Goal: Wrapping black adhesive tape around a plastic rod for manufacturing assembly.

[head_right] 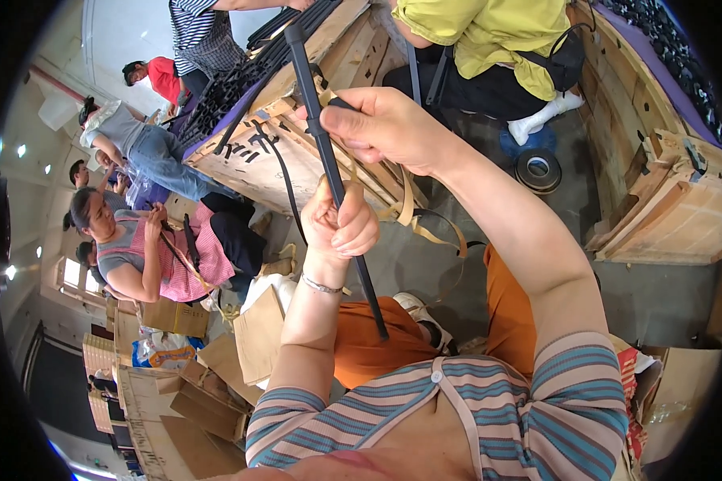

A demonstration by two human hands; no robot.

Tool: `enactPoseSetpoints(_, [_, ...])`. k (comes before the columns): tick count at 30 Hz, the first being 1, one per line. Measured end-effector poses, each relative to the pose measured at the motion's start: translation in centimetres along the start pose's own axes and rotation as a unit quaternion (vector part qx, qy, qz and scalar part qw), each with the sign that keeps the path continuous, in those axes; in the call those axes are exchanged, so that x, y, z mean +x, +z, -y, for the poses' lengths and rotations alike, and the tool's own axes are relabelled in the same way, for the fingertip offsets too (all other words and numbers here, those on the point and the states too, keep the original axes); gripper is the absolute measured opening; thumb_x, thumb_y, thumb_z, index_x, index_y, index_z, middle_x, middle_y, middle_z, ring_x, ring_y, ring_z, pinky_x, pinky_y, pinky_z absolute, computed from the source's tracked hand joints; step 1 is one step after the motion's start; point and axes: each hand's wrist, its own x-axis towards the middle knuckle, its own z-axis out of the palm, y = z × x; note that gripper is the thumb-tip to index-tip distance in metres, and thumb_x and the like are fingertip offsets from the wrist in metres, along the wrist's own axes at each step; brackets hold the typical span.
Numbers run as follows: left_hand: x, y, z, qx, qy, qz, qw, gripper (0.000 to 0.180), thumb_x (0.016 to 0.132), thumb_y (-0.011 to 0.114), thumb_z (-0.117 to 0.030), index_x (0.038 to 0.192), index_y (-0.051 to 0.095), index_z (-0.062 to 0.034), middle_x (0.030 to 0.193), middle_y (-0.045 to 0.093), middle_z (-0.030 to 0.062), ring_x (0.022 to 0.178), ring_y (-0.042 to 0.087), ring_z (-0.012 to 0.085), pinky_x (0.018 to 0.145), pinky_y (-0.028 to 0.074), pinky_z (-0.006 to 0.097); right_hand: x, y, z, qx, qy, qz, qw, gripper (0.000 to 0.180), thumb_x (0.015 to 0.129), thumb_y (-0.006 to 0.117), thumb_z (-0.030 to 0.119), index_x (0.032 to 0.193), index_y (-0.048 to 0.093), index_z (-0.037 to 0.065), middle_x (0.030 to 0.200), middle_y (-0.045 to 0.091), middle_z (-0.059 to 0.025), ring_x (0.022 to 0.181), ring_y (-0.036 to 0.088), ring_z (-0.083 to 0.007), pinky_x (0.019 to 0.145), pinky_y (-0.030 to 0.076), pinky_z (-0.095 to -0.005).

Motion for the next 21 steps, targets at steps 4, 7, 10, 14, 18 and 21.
enactPoseSetpoints(4, [-0.8,0.1,0.0,0.016,0.005,-0.065,0.998,0.047,0.093,0.031,-0.043,0.069,0.044,-0.0036,0.040,0.035,0.0023,0.032,0.033,0.0120,0.028,0.025,0.022,0.2,1.3,-0.4,-0.150,-0.036,-0.094,0.984,0.029,0.088,0.056,0.026,0.104,0.060,0.003,0.058,0.040,0.0091,0.048,0.030,0.0009,0.042,0.023,-0.0163])
enactPoseSetpoints(7, [0.5,-0.3,1.8,0.090,-0.005,-0.108,0.990,0.052,0.090,0.034,-0.050,0.081,0.049,-0.0011,0.049,0.041,0.0042,0.038,0.038,0.0133,0.033,0.029,0.024,-1.4,0.3,1.2,-0.171,-0.044,-0.181,0.967,0.027,0.089,0.054,0.027,0.102,0.061,0.004,0.058,0.038,0.0103,0.047,0.028,0.0013,0.042,0.021,-0.0165])
enactPoseSetpoints(10, [-1.4,-2.6,3.6,0.183,-0.089,-0.117,0.972,0.049,0.086,0.045,-0.048,0.082,0.051,0.0005,0.056,0.046,0.0059,0.043,0.041,0.0136,0.039,0.032,0.024,-1.4,-2.1,3.4,-0.109,-0.106,-0.186,0.971,0.032,0.089,0.053,0.030,0.104,0.058,0.002,0.056,0.031,0.0108,0.047,0.026,0.0000,0.042,0.019,-0.0174])
enactPoseSetpoints(14, [-2.9,-1.0,1.7,0.342,-0.026,-0.311,0.887,0.027,0.091,0.047,-0.027,0.081,0.053,-0.0029,0.056,0.043,-0.0004,0.045,0.037,0.0073,0.042,0.028,0.020,-1.8,-3.7,2.3,-0.158,0.017,-0.217,0.963,0.033,0.091,0.047,0.035,0.095,0.053,0.003,0.062,0.036,0.0050,0.050,0.031,-0.0019,0.041,0.023,-0.0173])
enactPoseSetpoints(18, [-3.2,-2.2,0.3,0.447,0.022,-0.382,0.808,0.026,0.094,0.042,-0.023,0.080,0.053,-0.0043,0.055,0.042,-0.0028,0.046,0.035,0.0050,0.042,0.027,0.018,-2.1,-4.3,-1.3,-0.346,0.121,-0.199,0.909,0.028,0.094,0.040,0.028,0.086,0.048,0.003,0.067,0.041,0.0023,0.049,0.034,-0.0041,0.041,0.029,-0.0190])
enactPoseSetpoints(21, [-3.7,-2.9,-0.3,0.453,0.031,-0.389,0.802,0.027,0.094,0.041,-0.025,0.082,0.052,-0.0035,0.056,0.044,-0.0004,0.046,0.036,0.0069,0.043,0.029,0.020,-2.9,-3.8,-0.9,-0.407,0.221,-0.094,0.881,0.027,0.094,0.041,0.021,0.078,0.050,0.001,0.062,0.048,-0.0014,0.049,0.044,-0.0059,0.045,0.036,-0.0214])
